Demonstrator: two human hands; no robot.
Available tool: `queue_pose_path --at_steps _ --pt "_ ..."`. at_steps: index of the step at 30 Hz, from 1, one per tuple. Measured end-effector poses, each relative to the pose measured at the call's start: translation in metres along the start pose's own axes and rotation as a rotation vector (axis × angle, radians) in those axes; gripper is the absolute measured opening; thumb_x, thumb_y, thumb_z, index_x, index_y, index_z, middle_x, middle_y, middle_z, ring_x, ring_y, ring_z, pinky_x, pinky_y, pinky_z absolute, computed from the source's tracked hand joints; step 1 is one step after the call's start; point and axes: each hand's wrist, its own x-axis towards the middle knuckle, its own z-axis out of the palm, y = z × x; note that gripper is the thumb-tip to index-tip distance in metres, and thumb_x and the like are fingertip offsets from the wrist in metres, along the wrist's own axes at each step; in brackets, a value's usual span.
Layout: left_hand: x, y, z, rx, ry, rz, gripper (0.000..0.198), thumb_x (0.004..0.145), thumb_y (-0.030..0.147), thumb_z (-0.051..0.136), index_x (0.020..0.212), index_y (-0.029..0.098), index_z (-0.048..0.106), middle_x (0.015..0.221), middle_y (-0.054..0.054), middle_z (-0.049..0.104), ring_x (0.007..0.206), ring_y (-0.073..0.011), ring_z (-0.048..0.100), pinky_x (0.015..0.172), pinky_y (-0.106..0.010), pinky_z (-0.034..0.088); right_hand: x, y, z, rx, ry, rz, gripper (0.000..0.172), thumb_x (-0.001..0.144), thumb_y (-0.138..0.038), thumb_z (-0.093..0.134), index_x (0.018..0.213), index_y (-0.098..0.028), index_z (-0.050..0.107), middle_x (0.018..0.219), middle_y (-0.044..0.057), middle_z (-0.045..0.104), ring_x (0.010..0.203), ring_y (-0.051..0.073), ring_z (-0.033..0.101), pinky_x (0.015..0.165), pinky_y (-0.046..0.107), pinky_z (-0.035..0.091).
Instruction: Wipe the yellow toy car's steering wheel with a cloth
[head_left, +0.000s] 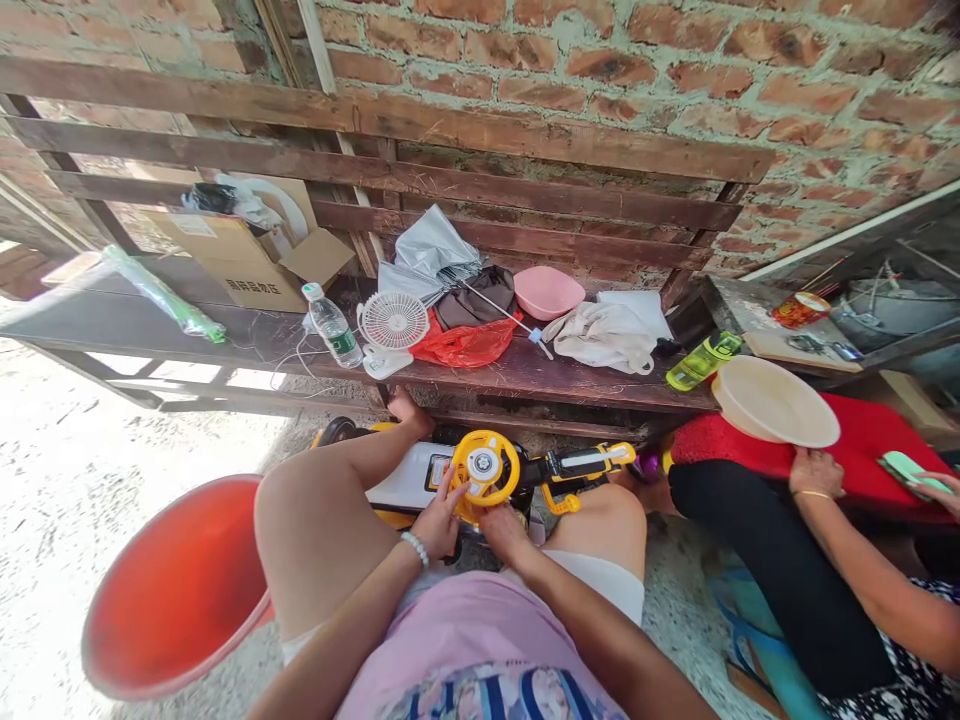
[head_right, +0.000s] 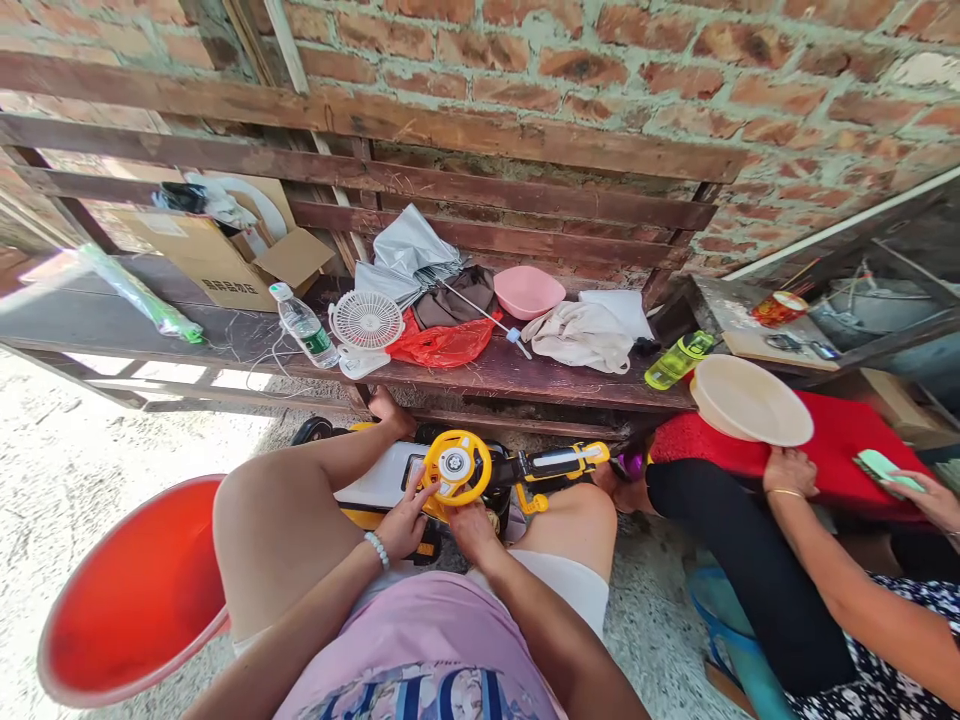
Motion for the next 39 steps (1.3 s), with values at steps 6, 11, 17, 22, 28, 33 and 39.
queue_pose_path --at_steps 6,11,17,22,28,33,39 --pt "0.0 -0.003 -0.001 -0.008 -0.009 0.028 0.072 0.084 0.0 0.052 0.152 0.024 0.051 0.178 -0.011 0.013 0.157 -0.0327 0.039 0.127 -0.054 0.039 -0.003 0.008 -0.013 -0.104 -0.109 0.202 0.06 0.097 -0.009 0.04 0.152 -0.027 0.055 0.149 0.013 0.062 0.131 0.03 0.06 0.101 0.04 0.053" --pt "0.002 -0.003 0.0 -0.032 -0.01 0.003 0.071 0.083 0.0 0.053 0.151 0.021 0.051 0.179 -0.013 0.006 0.157 -0.035 0.038 0.128 -0.056 0.037 -0.015 0.016 -0.031 -0.166 -0.079 0.333 0.056 0.101 -0.014 0.032 0.15 -0.025 0.057 0.147 0.015 0.062 0.122 0.03 0.062 0.096 0.039 0.055" --pt "0.003 -0.001 0.003 0.002 -0.019 -0.009 0.071 0.083 0.001 0.052 0.152 0.02 0.05 0.178 -0.015 0.01 0.152 -0.0353 0.046 0.123 -0.056 0.044 -0.003 0.005 -0.022 -0.207 -0.111 0.316 0.059 0.097 -0.009 0.037 0.153 -0.022 0.053 0.14 0.018 0.067 0.12 0.03 0.065 0.095 0.042 0.057" --pt "0.002 0.0 0.001 0.032 -0.02 -0.012 0.071 0.083 0.0 0.05 0.152 0.02 0.05 0.177 -0.014 0.014 0.157 -0.035 0.038 0.126 -0.055 0.041 -0.004 -0.009 -0.008 -0.192 -0.176 0.188 0.056 0.091 -0.007 0.047 0.143 -0.021 0.061 0.14 0.016 0.068 0.12 0.029 0.065 0.092 0.039 0.059" --pt "0.001 0.003 -0.001 0.005 -0.031 -0.01 0.072 0.082 -0.001 0.05 0.151 0.022 0.05 0.176 -0.013 0.018 0.153 -0.0317 0.045 0.128 -0.054 0.037 -0.027 0.02 -0.026 0.109 -0.169 0.206 0.037 0.093 -0.016 0.048 0.117 -0.024 0.073 0.144 0.011 0.063 0.108 0.022 0.07 0.095 0.034 0.054" --pt "0.003 0.009 -0.003 0.001 -0.021 -0.034 0.069 0.081 -0.001 0.051 0.148 0.017 0.051 0.176 -0.018 0.013 0.159 -0.0343 0.033 0.127 -0.053 0.038 -0.027 0.045 -0.058 0.334 0.195 0.542 0.047 0.094 -0.025 0.047 0.139 -0.021 0.06 0.133 0.013 0.067 0.119 0.024 0.067 0.104 0.036 0.051" --pt "0.003 0.014 -0.003 0.005 -0.027 -0.059 0.067 0.082 0.001 0.052 0.147 0.017 0.05 0.173 -0.019 0.023 0.149 -0.0323 0.05 0.126 -0.055 0.039 0.008 0.049 -0.124 0.407 0.508 0.356 0.044 0.094 -0.031 0.048 0.135 -0.021 0.063 0.133 0.013 0.065 0.12 0.027 0.063 0.109 0.043 0.05"
